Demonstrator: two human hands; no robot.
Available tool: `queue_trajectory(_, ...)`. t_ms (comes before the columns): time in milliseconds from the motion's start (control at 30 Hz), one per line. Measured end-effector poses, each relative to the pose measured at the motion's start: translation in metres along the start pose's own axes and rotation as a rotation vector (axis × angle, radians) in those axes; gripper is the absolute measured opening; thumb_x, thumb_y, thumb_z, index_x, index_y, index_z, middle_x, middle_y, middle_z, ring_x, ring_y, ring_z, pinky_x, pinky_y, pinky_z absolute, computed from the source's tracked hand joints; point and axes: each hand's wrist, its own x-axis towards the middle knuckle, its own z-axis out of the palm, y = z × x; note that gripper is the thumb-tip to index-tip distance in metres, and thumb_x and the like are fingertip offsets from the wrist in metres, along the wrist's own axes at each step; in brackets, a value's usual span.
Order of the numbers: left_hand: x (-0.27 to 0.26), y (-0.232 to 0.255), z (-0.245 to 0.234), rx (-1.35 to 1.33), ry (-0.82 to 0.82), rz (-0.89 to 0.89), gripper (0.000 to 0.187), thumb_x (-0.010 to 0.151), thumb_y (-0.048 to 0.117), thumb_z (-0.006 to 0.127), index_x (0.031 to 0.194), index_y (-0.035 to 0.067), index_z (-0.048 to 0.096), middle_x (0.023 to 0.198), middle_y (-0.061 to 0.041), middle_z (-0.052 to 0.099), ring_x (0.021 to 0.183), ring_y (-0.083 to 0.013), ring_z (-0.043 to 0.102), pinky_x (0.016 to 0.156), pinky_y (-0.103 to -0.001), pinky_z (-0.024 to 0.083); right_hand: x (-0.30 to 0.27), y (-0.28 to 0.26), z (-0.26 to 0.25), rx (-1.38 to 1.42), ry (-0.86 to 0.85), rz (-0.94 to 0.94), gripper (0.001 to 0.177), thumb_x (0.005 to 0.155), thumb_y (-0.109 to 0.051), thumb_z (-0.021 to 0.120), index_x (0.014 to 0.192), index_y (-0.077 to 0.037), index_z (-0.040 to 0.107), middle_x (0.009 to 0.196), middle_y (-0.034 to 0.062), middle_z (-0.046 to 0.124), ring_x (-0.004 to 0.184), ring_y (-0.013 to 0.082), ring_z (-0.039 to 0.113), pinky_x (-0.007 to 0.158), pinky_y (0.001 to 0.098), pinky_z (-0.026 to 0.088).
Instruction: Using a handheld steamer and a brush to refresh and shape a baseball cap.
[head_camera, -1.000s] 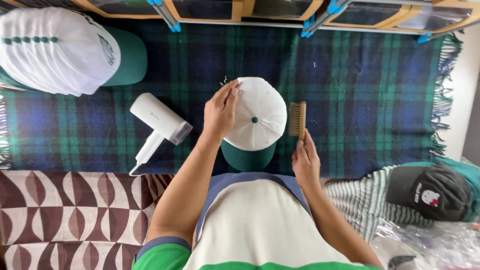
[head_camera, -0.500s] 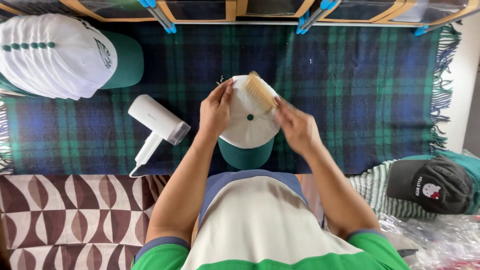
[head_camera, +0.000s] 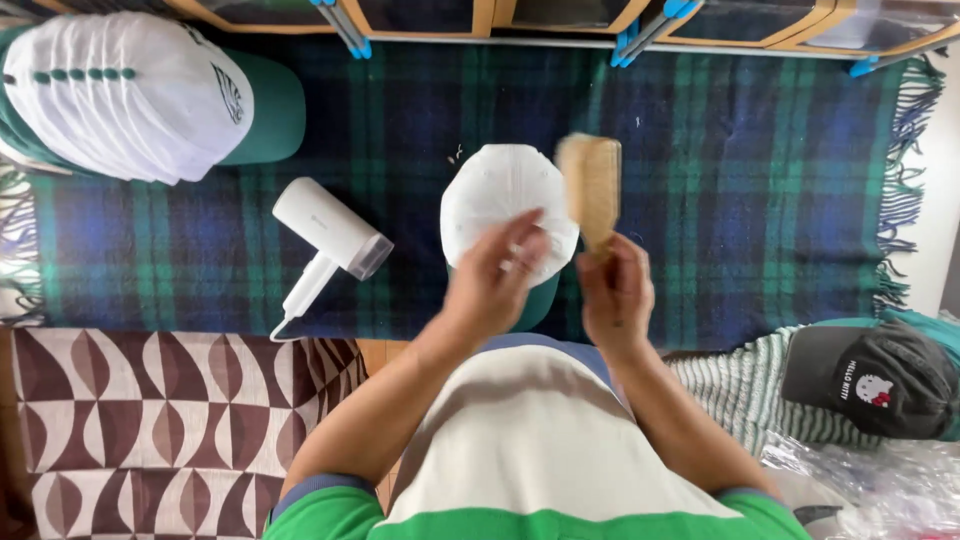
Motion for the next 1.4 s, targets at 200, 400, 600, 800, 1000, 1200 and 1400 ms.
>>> queue_trajectory(200,0.013,-0.013,-0.016,-0.441,-0.134,-0.154,0.043,0.108,0.004,0.050,0.149,0.004,0.036,0.096,-0.008,0.066,0.087,-0.0167,0.067,0.070,-0.029,0.061,0.029,-0.047,0.035,0.008,-0.239,-0.481,0.040,0.084,-0.002,0.082,0.121,0.003,0.069,0.098,0.0138,0.064,0.085,0.0336,0.065,0.065,0.0402,0.055)
queue_trajectory(400,0.053,-0.025,-0.072,0.407,-0.478,-0.204,0.049,0.099,0.037,0.064,0.140,0.011,0.063,0.109,-0.015,0.076,0.098,-0.0363,0.075,0.081,-0.047,0.060,0.040,-0.001,0.020,-0.160,-0.202,-0.457,0.020,0.097,-0.008,0.073,0.115,-0.001,0.074,0.101,0.0063,0.061,0.101,0.0289,0.064,0.084,0.0400,0.050)
queue_trajectory(600,0.085,-0.021,-0.069,0.933,-0.221,0.274,0.037,0.105,0.039,0.050,0.121,0.010,0.064,0.069,-0.004,0.066,0.063,-0.0268,0.071,0.051,-0.040,0.056,0.040,-0.006,0.025,-0.111,-0.146,-0.480,0.010,0.097,0.001,0.069,0.106,0.001,0.073,0.098,0.0113,0.059,0.101,0.0356,0.064,0.085,0.0435,0.052)
queue_trajectory(800,0.138,-0.039,-0.010,0.845,-0.880,-0.077,0.043,0.100,0.046,0.040,0.126,0.028,0.071,0.088,-0.011,0.075,0.085,-0.0392,0.075,0.072,-0.057,0.060,0.037,0.008,0.038,-0.149,-0.098,-0.481,0.006,0.097,-0.005,0.069,0.103,-0.002,0.070,0.099,0.0085,0.056,0.105,0.0347,0.063,0.090,0.0457,0.051)
queue_trajectory(1000,0.172,-0.121,-0.022,0.903,-0.734,-0.382,0.035,0.093,0.046,0.058,0.101,0.021,0.081,0.083,-0.011,0.076,0.083,-0.0390,0.075,0.073,-0.057,0.060,0.042,0.013,0.035,-0.205,-0.151,-0.432,0.005,0.099,-0.002,0.063,0.103,-0.001,0.067,0.100,0.0083,0.055,0.107,0.0338,0.063,0.089,0.0450,0.053)
queue_trajectory(1200,0.097,-0.028,-0.062,0.774,-0.441,0.097,0.043,0.099,0.037,0.058,0.133,0.013,0.065,0.083,-0.017,0.074,0.071,-0.0402,0.072,0.058,-0.055,0.056,0.056,0.004,0.038,-0.089,-0.161,-0.308,0.005,0.103,0.001,0.059,0.106,-0.001,0.062,0.099,0.0072,0.053,0.100,0.0403,0.062,0.085,0.0490,0.053)
queue_trajectory(1400,0.090,-0.080,-0.093,0.679,-0.499,-0.230,0.043,0.102,0.031,0.049,0.134,0.006,0.064,0.097,-0.022,0.075,0.090,-0.0441,0.072,0.071,-0.054,0.058,0.073,0.015,0.042,-0.071,-0.291,-0.126,0.021,0.110,-0.012,0.052,0.125,0.000,0.060,0.120,0.0131,0.055,0.116,0.0396,0.061,0.086,0.0481,0.055)
